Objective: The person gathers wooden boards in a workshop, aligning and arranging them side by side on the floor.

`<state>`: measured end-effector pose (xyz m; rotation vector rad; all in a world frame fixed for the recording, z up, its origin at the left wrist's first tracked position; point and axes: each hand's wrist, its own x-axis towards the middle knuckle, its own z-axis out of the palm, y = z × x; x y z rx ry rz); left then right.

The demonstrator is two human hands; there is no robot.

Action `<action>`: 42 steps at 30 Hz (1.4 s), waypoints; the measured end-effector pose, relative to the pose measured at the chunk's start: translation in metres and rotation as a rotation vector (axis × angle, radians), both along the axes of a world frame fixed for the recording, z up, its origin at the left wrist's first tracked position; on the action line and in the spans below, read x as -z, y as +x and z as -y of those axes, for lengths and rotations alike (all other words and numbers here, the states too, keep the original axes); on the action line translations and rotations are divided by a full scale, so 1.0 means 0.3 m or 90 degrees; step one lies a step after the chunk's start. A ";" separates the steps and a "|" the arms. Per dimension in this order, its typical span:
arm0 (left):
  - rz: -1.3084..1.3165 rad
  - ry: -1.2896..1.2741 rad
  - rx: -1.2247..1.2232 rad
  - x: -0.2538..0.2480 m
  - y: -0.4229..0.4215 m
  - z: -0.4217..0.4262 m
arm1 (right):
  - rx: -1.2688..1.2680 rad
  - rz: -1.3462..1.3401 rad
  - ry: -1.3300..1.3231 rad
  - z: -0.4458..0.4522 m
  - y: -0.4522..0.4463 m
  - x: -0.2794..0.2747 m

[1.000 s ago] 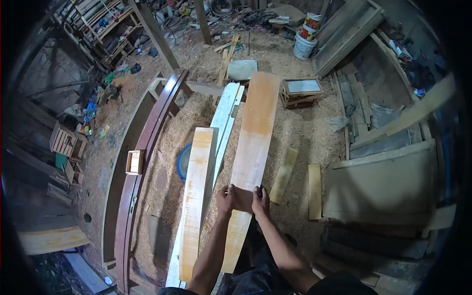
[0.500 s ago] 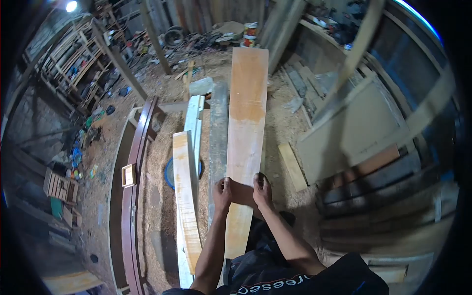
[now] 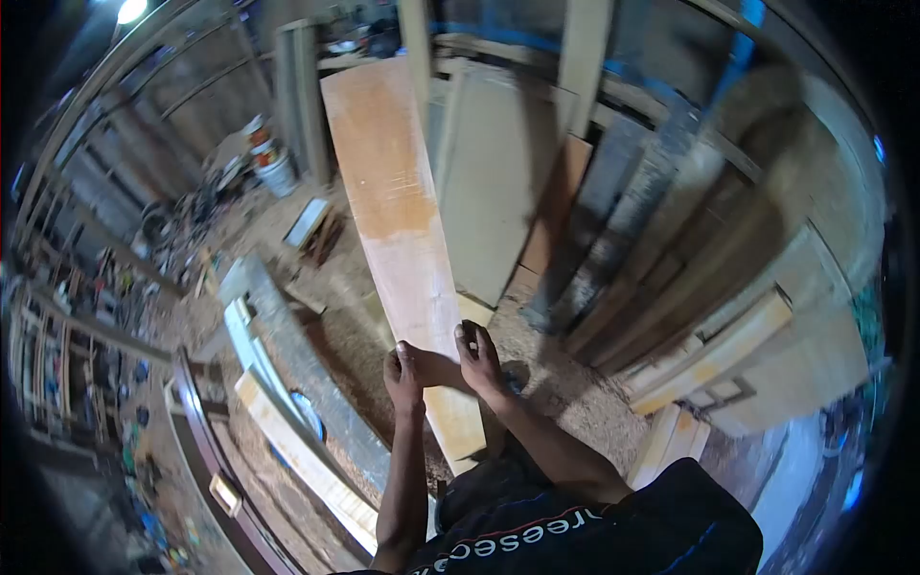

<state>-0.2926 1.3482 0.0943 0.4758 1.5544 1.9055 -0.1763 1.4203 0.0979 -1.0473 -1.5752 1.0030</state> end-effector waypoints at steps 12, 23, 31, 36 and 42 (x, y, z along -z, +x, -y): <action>-0.049 0.065 0.305 0.041 0.644 -0.402 | 0.155 -0.158 -0.050 -0.337 0.686 -0.068; -0.083 0.077 0.468 -0.030 1.062 -0.742 | 0.354 -0.164 -0.085 -0.435 1.133 0.152; -0.092 0.085 0.539 0.058 1.264 -0.753 | 0.406 -0.130 -0.041 -0.452 1.337 -0.009; -0.046 0.136 0.637 0.119 1.312 -0.790 | 0.436 -0.192 -0.059 -0.448 1.407 -0.038; -0.059 0.193 0.733 0.012 1.344 -0.902 | 0.576 -0.106 -0.065 -0.394 1.369 0.017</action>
